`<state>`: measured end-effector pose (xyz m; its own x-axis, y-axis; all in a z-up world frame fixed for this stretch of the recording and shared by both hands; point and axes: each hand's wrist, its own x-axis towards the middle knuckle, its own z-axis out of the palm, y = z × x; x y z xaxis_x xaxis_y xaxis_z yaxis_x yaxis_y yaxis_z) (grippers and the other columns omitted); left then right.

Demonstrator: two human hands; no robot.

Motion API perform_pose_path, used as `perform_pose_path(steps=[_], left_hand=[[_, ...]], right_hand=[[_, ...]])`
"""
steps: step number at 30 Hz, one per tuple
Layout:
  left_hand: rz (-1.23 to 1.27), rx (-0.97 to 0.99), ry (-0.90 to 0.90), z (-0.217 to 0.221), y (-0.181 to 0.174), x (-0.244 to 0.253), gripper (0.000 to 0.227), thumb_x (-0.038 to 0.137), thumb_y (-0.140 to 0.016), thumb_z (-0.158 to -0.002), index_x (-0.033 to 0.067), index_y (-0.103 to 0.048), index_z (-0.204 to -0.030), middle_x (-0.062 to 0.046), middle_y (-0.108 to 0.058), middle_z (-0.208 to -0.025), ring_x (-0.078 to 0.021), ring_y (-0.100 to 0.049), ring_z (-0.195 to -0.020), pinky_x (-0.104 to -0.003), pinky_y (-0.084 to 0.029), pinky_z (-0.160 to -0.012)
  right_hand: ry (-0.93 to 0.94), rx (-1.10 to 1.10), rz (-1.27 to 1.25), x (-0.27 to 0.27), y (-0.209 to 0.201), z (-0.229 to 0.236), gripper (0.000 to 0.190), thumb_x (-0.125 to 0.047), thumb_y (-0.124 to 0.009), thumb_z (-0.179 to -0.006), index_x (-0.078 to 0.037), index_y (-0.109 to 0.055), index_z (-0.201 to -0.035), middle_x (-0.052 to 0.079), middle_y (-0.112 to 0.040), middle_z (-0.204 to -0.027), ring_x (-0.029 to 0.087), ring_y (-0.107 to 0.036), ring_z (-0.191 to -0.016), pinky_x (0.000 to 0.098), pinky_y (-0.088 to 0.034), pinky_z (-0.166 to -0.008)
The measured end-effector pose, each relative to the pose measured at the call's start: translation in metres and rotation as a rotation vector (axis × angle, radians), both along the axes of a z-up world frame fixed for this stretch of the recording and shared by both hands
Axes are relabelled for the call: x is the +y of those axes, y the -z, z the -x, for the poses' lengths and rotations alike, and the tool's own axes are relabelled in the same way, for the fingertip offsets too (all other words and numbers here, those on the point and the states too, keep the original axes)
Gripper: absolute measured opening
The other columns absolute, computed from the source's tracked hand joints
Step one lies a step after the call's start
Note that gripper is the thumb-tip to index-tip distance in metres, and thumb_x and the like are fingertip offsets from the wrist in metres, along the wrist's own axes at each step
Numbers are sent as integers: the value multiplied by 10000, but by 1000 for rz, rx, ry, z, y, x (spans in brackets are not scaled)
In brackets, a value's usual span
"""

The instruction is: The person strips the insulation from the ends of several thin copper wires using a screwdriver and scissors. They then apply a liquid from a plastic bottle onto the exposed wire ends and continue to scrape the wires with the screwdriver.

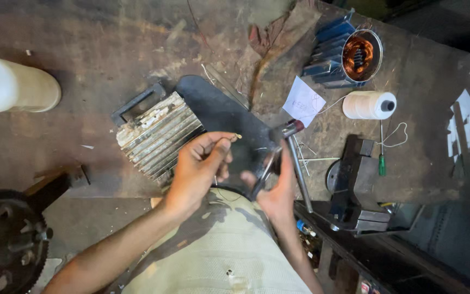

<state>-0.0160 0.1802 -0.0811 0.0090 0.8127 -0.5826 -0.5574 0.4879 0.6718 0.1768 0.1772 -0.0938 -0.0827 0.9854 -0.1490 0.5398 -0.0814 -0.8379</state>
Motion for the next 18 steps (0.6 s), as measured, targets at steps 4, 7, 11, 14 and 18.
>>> perform_pose_path(steps=[4, 7, 11, 14, 18], left_hand=[[-37, -36, -81, -12, 12, 0, 246, 170, -597, -1030, -1, -678, -1188, -5, -640, -815, -47, -562, -616, -214, -468, -540], [-61, -21, -86, -15, 20, -7, 241, 160, -597, -1040, -18, -678, -1182, -10, -643, -837, -46, -565, -636, -215, -480, -563], [-98, 21, -72, -16, 25, -12, 237, 152, -599, -1044, -25, -675, -1181, -15, -650, -854, -48, -563, -650, -217, -489, -583], [-48, 39, -24, -14, 24, -12, 223, 154, -603, -1031, -8, -660, -1172, -16, -658, -847, -52, -584, -648, -221, -505, -581], [-71, 50, -7, -13, 20, -12, 236, 160, -604, -1032, 15, -668, -1206, -11, -652, -851, -47, -576, -652, -216, -498, -583]], right_hand=[[-120, -258, 56, -23, -7, 4, 1183, -275, -986, -605, -38, -325, -1557, 216, -594, -1340, 336, -625, -1198, 432, -526, -957], [-102, -276, 135, -27, -9, 14, 1165, -273, -972, -611, -39, -336, -1559, 216, -619, -1333, 341, -654, -1186, 425, -541, -955], [-149, -281, 80, -26, -12, 21, 1144, -269, -963, -650, -21, -330, -1570, 221, -656, -1313, 354, -667, -1197, 428, -538, -978], [-142, -291, 58, -28, -13, 26, 1154, -251, -969, -628, -18, -324, -1556, 253, -635, -1323, 374, -668, -1180, 429, -539, -954], [-74, -352, 162, -29, -12, 33, 1099, -168, -916, -663, -39, -316, -1574, 244, -644, -1319, 356, -698, -1139, 394, -568, -900]])
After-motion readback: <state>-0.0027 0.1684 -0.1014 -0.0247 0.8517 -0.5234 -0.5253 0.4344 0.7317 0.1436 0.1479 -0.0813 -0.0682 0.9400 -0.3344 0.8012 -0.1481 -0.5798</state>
